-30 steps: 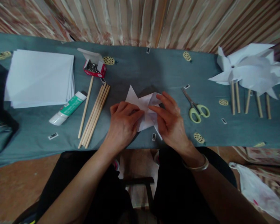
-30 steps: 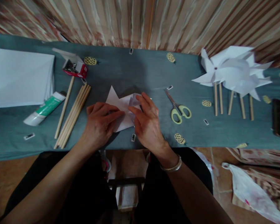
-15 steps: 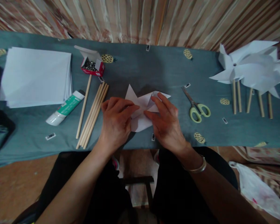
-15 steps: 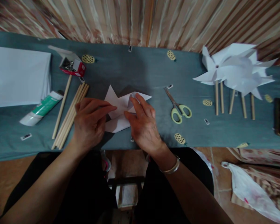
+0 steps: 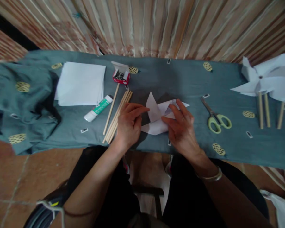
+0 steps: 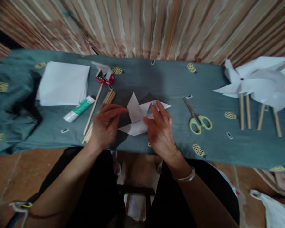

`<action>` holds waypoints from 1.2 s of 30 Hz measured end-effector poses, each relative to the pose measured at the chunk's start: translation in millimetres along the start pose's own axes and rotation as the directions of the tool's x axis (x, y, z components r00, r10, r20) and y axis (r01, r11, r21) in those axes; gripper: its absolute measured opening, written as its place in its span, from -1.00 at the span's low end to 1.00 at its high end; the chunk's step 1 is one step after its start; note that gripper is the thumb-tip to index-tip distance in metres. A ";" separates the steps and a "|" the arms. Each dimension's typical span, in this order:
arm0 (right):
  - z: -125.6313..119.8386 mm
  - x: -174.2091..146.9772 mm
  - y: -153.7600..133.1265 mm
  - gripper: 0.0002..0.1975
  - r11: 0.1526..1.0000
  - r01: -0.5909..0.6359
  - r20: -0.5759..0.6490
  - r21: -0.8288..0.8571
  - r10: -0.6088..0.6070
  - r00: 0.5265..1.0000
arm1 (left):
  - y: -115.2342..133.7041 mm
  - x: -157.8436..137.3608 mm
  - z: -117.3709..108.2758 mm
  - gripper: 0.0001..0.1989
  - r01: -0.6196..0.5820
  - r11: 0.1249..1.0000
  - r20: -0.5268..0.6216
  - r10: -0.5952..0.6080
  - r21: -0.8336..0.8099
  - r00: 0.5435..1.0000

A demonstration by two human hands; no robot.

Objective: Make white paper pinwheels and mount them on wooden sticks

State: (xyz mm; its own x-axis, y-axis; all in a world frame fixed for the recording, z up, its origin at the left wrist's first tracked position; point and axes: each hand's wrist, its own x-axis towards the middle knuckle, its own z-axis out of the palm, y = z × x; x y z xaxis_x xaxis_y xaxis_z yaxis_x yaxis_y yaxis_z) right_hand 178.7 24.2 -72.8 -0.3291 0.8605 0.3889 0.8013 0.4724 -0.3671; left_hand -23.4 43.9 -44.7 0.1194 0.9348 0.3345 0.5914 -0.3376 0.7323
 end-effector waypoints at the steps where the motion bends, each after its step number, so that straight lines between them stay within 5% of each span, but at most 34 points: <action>1: 0.6 -0.8 -0.7 -0.63 1.000 0.008 -0.016 -0.003 -0.008 1.000 | 1.2 -0.9 0.4 -0.67 -0.005 1.000 -0.001 0.005 -0.012 1.000; 20: -0.4 -7.4 -16.2 -0.68 0.992 0.051 -0.101 -0.118 -0.063 0.993 | 7.7 -10.4 -9.7 -0.76 -0.105 0.994 -0.102 0.103 -0.021 0.989; 36: 0.9 0.2 -25.5 -0.81 0.992 0.051 -0.182 -0.112 -0.071 0.981 | 2.2 -20.8 -31.0 -0.73 -0.031 0.999 -0.110 0.033 0.023 0.993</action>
State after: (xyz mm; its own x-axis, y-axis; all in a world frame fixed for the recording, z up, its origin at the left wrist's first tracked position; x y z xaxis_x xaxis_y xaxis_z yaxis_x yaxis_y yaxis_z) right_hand 157.7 12.4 -64.1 -0.2891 0.7756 0.5611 0.8343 0.4915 -0.2496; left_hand -49.3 20.3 -31.8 0.0501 0.9052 0.4219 0.6059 -0.3634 0.7077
